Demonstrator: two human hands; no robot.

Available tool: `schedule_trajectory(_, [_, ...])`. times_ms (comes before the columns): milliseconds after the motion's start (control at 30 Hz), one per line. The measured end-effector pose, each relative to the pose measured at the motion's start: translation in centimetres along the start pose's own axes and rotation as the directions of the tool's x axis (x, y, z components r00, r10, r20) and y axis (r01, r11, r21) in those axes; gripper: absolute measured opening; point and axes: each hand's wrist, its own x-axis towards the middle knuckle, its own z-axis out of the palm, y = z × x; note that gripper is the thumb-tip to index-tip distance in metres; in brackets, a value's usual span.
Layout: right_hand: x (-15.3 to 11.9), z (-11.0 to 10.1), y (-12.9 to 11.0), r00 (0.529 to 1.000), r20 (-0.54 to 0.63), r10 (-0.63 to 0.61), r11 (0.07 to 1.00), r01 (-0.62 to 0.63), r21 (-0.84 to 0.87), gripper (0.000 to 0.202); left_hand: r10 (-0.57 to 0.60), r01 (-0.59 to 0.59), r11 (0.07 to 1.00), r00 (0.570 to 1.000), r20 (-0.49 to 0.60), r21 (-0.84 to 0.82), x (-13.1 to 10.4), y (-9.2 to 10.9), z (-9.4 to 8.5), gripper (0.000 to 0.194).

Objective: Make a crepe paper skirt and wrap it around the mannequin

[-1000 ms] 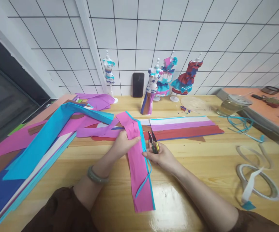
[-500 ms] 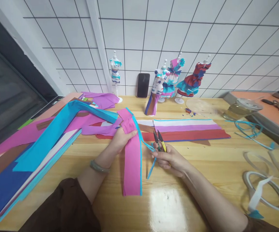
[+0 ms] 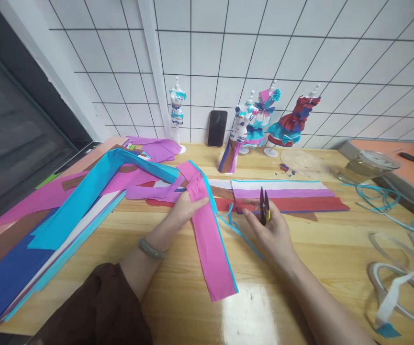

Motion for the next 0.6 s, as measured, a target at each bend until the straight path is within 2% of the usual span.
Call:
schedule_trajectory(100, [-1.4,0.9,-1.1,0.974,0.222,-0.037,0.999,0.030,0.035,0.017,-0.005,0.005,1.000,0.999,0.040,-0.004,-0.4,0.1,0.3,0.044])
schedule_trajectory(200, [-2.0,1.5,-1.1,0.886,0.460,-0.051,0.995,0.006,0.099,0.006,-0.014,0.014,1.000,0.998,0.068,-0.011,-0.6,0.1,0.5,0.039])
schedule_trajectory(267, [-2.1,1.7,-0.7,0.840,0.542,-0.039,0.997,-0.003,0.076,0.010,-0.019,0.020,1.000,0.998,0.062,-0.017,-0.7,0.2,0.6,0.037])
schedule_trajectory(333, [-2.0,1.7,-0.2,0.841,0.541,-0.019,0.999,0.033,-0.016,0.010,-0.023,0.024,1.000,0.999,0.041,-0.019,-0.6,0.2,0.6,0.038])
schedule_trajectory(433, [-1.8,1.5,0.3,0.882,0.471,-0.005,0.990,0.072,-0.125,0.010,-0.023,0.024,0.999,0.999,0.025,-0.025,-0.6,0.3,0.7,0.039])
schedule_trajectory(500, [-1.7,1.4,0.3,0.894,0.449,0.001,0.985,0.078,-0.156,0.010,-0.025,0.027,0.999,0.998,0.050,-0.042,-0.7,0.4,0.8,0.038])
schedule_trajectory(600, [-1.7,1.5,-0.1,0.882,0.472,-0.008,0.985,0.090,-0.150,0.006,-0.044,0.050,0.998,0.990,0.130,-0.045,-1.0,0.8,0.9,0.035])
